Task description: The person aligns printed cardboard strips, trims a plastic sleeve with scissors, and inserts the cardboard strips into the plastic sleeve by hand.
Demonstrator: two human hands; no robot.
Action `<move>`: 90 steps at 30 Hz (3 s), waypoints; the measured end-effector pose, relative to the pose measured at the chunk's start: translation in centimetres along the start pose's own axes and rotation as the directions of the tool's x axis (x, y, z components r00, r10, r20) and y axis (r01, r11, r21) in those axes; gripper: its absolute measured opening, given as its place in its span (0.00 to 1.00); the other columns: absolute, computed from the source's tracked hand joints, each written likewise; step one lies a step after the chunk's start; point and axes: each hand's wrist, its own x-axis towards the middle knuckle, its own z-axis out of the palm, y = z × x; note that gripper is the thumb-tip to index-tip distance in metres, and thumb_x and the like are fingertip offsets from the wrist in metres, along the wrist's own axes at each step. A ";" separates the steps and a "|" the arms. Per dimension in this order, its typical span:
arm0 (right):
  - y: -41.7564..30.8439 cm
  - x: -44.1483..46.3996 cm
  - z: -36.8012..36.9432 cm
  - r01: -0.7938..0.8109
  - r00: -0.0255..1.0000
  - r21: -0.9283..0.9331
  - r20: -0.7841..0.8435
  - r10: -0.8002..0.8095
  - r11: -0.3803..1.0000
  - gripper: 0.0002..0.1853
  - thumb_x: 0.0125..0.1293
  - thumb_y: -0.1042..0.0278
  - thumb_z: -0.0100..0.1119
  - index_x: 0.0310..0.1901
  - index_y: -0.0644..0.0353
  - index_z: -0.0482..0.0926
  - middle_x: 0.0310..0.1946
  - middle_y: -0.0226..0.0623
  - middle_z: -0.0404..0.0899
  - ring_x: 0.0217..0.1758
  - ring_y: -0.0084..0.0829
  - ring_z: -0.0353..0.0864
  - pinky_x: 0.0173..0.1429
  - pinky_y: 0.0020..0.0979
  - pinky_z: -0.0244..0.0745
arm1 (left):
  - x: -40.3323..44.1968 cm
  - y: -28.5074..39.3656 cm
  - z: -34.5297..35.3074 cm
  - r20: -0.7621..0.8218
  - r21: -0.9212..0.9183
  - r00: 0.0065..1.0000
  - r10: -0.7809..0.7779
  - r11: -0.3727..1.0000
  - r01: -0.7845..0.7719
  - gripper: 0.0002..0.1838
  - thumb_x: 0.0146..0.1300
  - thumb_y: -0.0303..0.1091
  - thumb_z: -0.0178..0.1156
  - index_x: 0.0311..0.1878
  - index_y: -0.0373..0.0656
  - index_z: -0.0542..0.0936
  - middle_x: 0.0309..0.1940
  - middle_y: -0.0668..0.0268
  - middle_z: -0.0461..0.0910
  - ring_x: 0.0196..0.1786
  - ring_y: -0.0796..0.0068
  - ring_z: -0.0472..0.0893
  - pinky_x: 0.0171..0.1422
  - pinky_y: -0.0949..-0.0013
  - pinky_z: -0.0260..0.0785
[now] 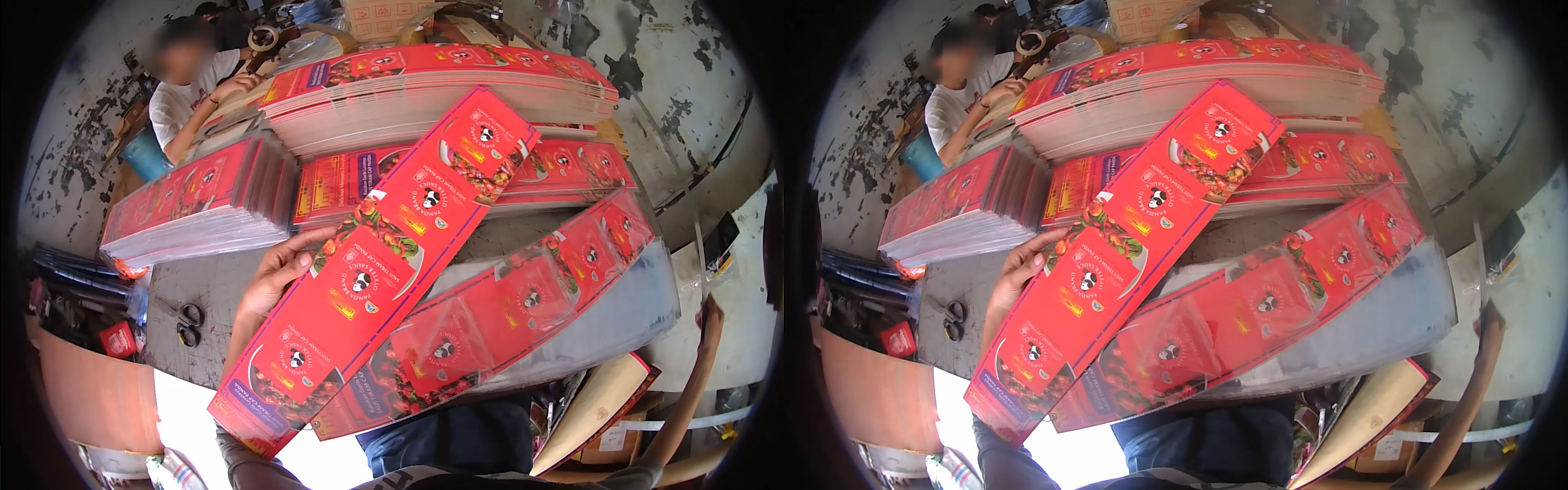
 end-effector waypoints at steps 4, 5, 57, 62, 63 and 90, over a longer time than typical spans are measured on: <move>-7.4 5.8 6.9 0.022 0.969 0.055 0.246 -0.035 0.998 0.15 0.59 0.53 0.49 0.24 0.55 0.70 0.15 0.24 0.65 0.16 0.16 0.64 0.20 0.17 0.60 | 0.0 0.5 0.5 0.036 -0.044 0.999 0.015 0.999 -0.013 0.27 0.56 0.38 0.56 0.56 0.34 0.64 0.45 0.57 0.74 0.42 0.75 0.77 0.48 0.74 0.69; -8.6 7.2 8.7 -0.014 0.967 0.107 0.253 -0.014 0.994 0.14 0.59 0.54 0.49 0.26 0.56 0.71 0.16 0.25 0.67 0.17 0.17 0.67 0.21 0.17 0.62 | 0.0 0.5 0.3 0.071 -0.036 0.997 0.002 0.999 0.001 0.27 0.56 0.38 0.56 0.56 0.33 0.64 0.47 0.57 0.73 0.46 0.73 0.76 0.51 0.72 0.68; -22.9 -3.4 21.6 0.858 0.460 0.006 0.433 -0.775 0.513 0.20 0.57 0.62 0.54 0.49 0.62 0.70 0.47 0.41 0.68 0.51 0.38 0.68 0.55 0.32 0.61 | -2.5 5.4 3.6 0.082 0.219 0.993 -0.086 0.974 0.066 0.29 0.53 0.25 0.54 0.59 0.33 0.60 0.42 0.52 0.75 0.44 0.71 0.76 0.50 0.72 0.66; -30.1 -13.3 24.2 0.924 0.045 0.358 0.238 -0.970 0.131 0.28 0.51 0.54 0.60 0.51 0.60 0.68 0.49 0.42 0.68 0.54 0.39 0.66 0.57 0.36 0.60 | -3.0 7.5 6.2 0.167 0.187 0.986 0.027 0.981 -0.059 0.28 0.52 0.24 0.52 0.59 0.32 0.60 0.43 0.52 0.75 0.45 0.70 0.76 0.50 0.72 0.66; -31.0 -14.8 24.8 0.934 -0.009 0.352 0.172 -0.985 0.053 0.27 0.50 0.52 0.60 0.50 0.59 0.69 0.47 0.41 0.69 0.53 0.38 0.67 0.57 0.37 0.59 | -2.8 7.9 6.7 0.191 0.158 0.978 0.083 0.981 -0.114 0.28 0.52 0.23 0.52 0.59 0.31 0.60 0.43 0.52 0.74 0.45 0.70 0.76 0.51 0.72 0.66; -22.5 -5.1 26.6 0.899 0.437 -0.078 0.105 -0.893 0.430 0.13 0.56 0.62 0.56 0.25 0.64 0.70 0.22 0.37 0.68 0.25 0.30 0.65 0.32 0.28 0.60 | 1.6 -1.3 -0.5 0.331 -0.381 0.940 0.088 0.923 0.048 0.46 0.56 0.68 0.23 0.59 0.31 0.58 0.49 0.36 0.65 0.42 0.32 0.72 0.42 0.49 0.71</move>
